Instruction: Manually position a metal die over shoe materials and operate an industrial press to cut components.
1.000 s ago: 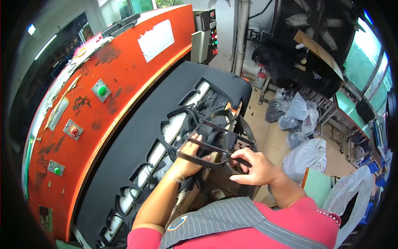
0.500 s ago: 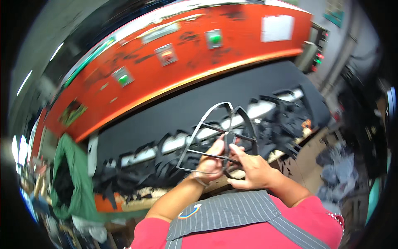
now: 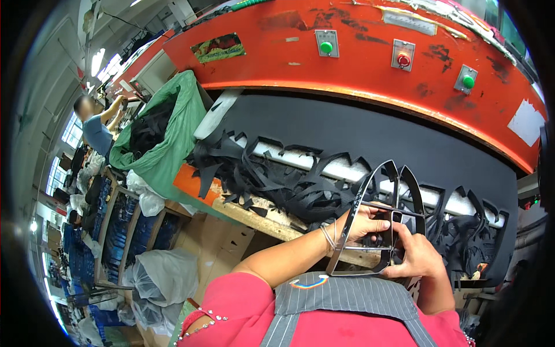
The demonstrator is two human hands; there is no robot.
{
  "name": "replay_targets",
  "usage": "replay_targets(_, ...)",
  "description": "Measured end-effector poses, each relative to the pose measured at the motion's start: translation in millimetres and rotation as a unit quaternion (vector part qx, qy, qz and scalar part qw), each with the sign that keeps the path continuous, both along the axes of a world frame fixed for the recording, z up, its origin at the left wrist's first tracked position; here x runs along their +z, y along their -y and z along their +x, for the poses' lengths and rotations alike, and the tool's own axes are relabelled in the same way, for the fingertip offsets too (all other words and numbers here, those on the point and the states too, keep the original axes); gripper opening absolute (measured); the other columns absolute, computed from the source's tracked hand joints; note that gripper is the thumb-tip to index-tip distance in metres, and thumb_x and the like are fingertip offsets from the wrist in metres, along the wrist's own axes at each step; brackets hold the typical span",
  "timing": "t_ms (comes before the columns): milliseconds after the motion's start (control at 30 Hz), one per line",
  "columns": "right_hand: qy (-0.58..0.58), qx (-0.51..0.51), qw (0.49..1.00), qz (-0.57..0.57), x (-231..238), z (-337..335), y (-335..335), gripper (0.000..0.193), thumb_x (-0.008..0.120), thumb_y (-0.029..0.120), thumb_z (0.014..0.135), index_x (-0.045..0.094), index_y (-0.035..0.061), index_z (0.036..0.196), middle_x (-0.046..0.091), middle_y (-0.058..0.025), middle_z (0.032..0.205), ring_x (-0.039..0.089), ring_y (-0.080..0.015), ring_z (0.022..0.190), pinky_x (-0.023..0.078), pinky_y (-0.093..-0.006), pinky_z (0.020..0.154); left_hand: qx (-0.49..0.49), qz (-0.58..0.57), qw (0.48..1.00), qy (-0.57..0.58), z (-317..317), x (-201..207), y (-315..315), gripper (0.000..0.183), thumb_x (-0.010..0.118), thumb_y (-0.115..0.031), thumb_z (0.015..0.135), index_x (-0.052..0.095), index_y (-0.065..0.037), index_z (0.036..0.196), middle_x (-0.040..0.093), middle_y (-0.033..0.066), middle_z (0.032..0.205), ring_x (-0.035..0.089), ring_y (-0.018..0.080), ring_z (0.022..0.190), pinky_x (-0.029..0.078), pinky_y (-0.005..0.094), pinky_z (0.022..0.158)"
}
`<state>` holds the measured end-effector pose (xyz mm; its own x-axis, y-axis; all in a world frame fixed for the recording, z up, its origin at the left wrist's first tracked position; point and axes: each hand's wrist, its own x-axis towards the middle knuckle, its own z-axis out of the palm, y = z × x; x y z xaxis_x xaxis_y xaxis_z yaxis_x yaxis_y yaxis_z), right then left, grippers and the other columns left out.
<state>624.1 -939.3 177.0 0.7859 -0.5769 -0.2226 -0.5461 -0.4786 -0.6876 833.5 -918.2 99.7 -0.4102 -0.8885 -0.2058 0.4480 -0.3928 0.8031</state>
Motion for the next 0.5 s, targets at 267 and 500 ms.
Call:
replay_targets(267,0.254,0.009,0.958,0.136,-43,53,6,0.079,0.090,0.027,0.054,0.051,-0.0008,0.117,0.065,-0.0066,0.089,0.064,-0.0167,0.079,0.051,-0.0300,0.070,0.030,-0.026,0.997,-0.063,73,3,-1,0.037,0.072,-0.006,0.084,0.058,0.000,0.118,0.064,0.0060,0.108,0.063,0.0132,0.095,0.052,0.0268,0.084)
replay_targets(500,0.347,-0.152,0.910,0.168,3,182,17,0.087,0.085,0.033,0.056,0.047,-0.0009,0.126,0.058,-0.0079,0.116,0.054,-0.0173,0.109,0.040,-0.0322,0.096,-0.077,-0.325,0.842,0.424,274,-8,3,0.048,0.068,-0.030,0.083,0.056,-0.013,0.126,0.057,0.0135,0.123,0.052,0.0276,0.116,0.039,0.0401,0.100)
